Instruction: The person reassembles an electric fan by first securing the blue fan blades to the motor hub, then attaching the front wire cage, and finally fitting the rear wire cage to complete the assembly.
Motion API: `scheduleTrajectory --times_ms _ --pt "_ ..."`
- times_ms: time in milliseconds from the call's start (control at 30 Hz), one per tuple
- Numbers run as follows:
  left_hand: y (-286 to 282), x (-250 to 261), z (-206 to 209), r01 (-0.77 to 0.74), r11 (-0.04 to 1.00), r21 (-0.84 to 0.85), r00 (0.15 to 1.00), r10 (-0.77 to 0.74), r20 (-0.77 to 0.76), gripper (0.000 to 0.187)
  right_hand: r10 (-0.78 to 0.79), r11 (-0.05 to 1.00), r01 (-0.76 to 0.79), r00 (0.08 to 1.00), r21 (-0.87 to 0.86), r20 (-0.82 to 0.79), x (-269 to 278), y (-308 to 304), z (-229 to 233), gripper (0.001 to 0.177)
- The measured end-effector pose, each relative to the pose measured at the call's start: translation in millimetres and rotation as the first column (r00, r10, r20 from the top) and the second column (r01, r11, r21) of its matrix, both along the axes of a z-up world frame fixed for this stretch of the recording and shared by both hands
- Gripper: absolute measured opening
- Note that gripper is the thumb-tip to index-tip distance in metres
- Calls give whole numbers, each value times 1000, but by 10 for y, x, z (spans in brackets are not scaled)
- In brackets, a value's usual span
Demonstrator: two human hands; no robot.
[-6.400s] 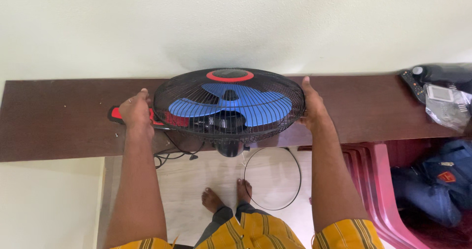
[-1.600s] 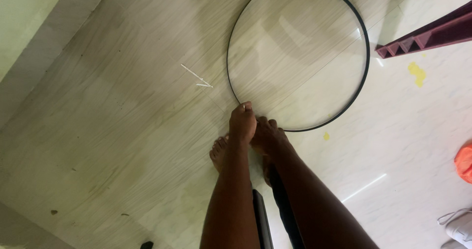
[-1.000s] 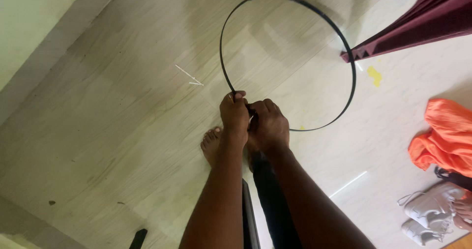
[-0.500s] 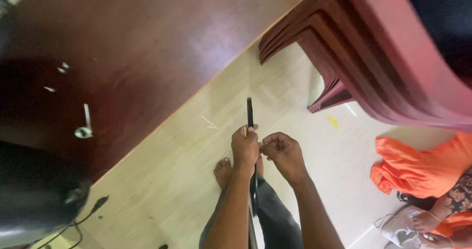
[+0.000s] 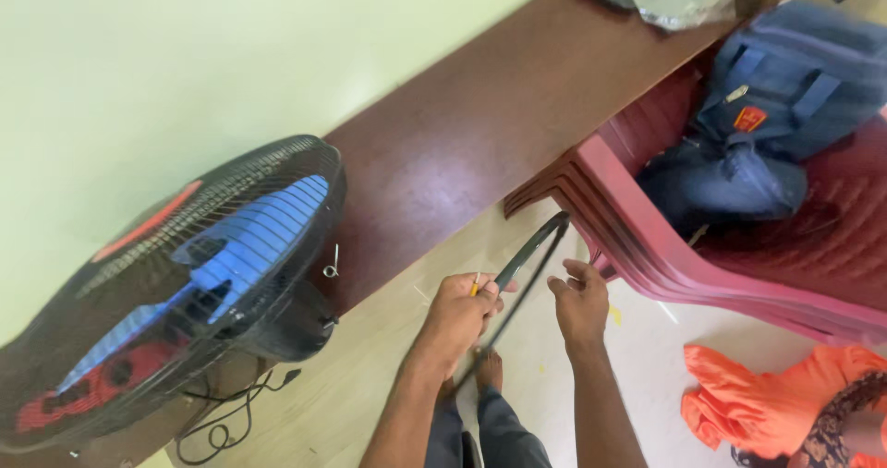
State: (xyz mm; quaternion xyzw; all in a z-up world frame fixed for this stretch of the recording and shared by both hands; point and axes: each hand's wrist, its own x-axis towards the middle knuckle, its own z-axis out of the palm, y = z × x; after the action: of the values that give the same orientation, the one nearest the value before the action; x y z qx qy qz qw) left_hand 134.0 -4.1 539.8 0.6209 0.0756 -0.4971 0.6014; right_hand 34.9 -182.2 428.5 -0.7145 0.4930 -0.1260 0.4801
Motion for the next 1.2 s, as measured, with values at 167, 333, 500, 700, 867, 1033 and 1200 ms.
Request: scheduleTrajectory --times_ms 167,333,500,700,867,1033,1200 --pt "395 316 841 -161 961 -224 984 138 -116 28 4 996 -19 985 -84 -174 64 -71 222 86" --pt "727 582 1176 -286 832 -476 958 240 -156 27 119 991 -113 989 69 -85 308 -195 110 82" --pt "1058 726 1329 -466 630 -620 881 394 -262 23 248 961 -261 960 -90 -130 643 -260 451 47" --pt "1485 738 1458 -561 460 -688 797 525 -298 25 335 697 -309 938 -647 -87 1010 -155 1238 22" --pt "1848 567 1414 -600 284 -748 751 521 -405 25 306 556 -303 940 -774 -148 1300 -210 1397 54" --pt "2160 370 1325 -622 93 -778 714 476 -514 24 510 854 -493 857 166 -78 1437 -40 1250 44" --pt "2580 117 1316 -714 -19 -700 553 598 -580 29 543 729 -566 820 384 178 1523 222 1272 37"
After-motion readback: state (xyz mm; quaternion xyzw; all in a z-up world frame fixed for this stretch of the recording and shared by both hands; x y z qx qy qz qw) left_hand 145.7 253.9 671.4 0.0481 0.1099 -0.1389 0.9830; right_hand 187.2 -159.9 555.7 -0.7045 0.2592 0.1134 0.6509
